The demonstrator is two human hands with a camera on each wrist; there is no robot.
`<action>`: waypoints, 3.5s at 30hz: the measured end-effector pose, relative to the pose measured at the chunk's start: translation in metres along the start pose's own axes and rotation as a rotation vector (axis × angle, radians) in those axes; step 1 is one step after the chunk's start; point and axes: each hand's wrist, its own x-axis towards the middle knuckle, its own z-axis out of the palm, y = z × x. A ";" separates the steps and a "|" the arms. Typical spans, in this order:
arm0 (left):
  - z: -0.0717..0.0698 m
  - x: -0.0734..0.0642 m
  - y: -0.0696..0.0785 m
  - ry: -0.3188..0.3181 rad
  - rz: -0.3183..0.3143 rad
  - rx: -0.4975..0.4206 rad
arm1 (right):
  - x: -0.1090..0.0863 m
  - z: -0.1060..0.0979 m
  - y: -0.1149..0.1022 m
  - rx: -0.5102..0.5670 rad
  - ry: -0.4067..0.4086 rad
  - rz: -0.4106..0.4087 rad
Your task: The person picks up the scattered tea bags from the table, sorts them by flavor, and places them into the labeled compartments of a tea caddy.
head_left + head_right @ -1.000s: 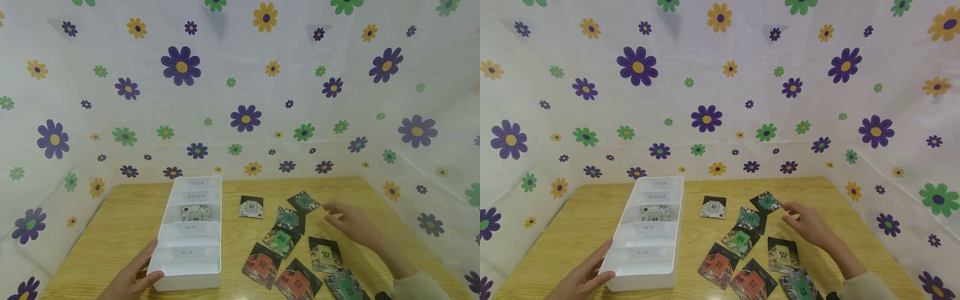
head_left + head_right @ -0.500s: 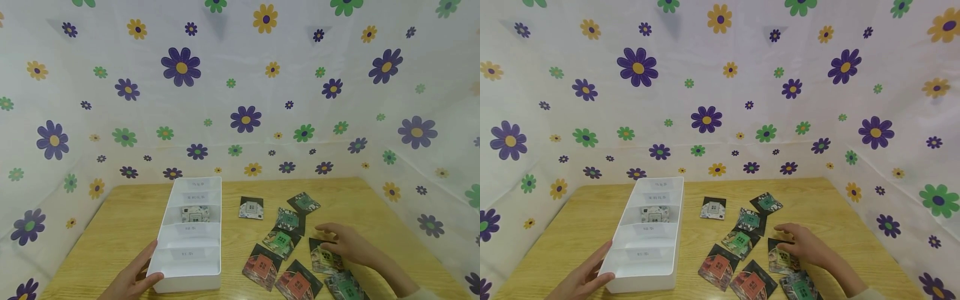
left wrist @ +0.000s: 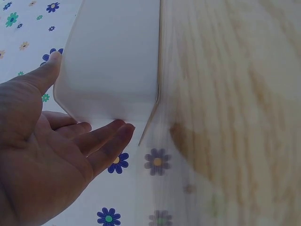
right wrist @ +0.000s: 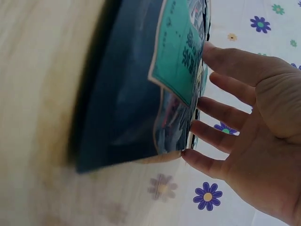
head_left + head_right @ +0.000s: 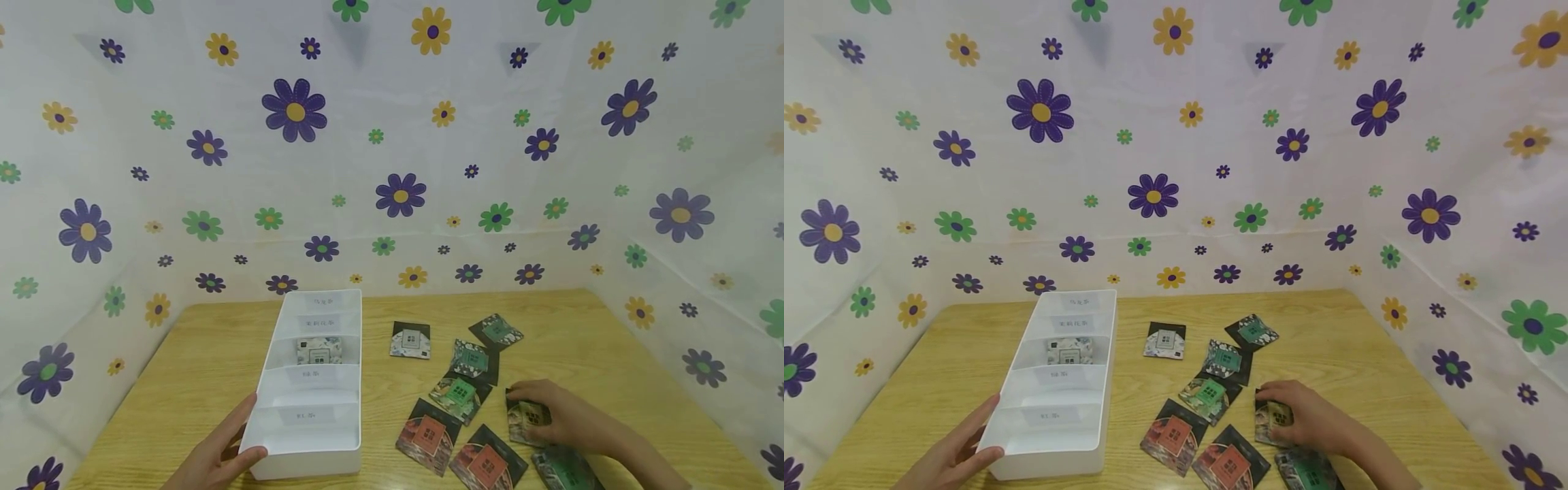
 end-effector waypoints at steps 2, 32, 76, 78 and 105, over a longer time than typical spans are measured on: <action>0.000 0.000 0.001 0.005 -0.005 -0.008 | 0.000 0.001 0.000 -0.003 -0.012 0.004; 0.001 0.001 0.001 0.010 0.010 -0.023 | 0.014 -0.003 0.029 -0.160 0.151 0.160; 0.001 -0.001 0.003 0.018 -0.014 0.006 | 0.021 -0.013 0.029 -0.077 0.047 0.106; 0.001 0.000 0.004 0.021 -0.022 -0.001 | 0.019 -0.014 0.032 -0.032 0.054 0.122; 0.002 -0.001 0.001 0.020 -0.001 -0.013 | 0.025 -0.077 0.003 0.063 0.419 0.070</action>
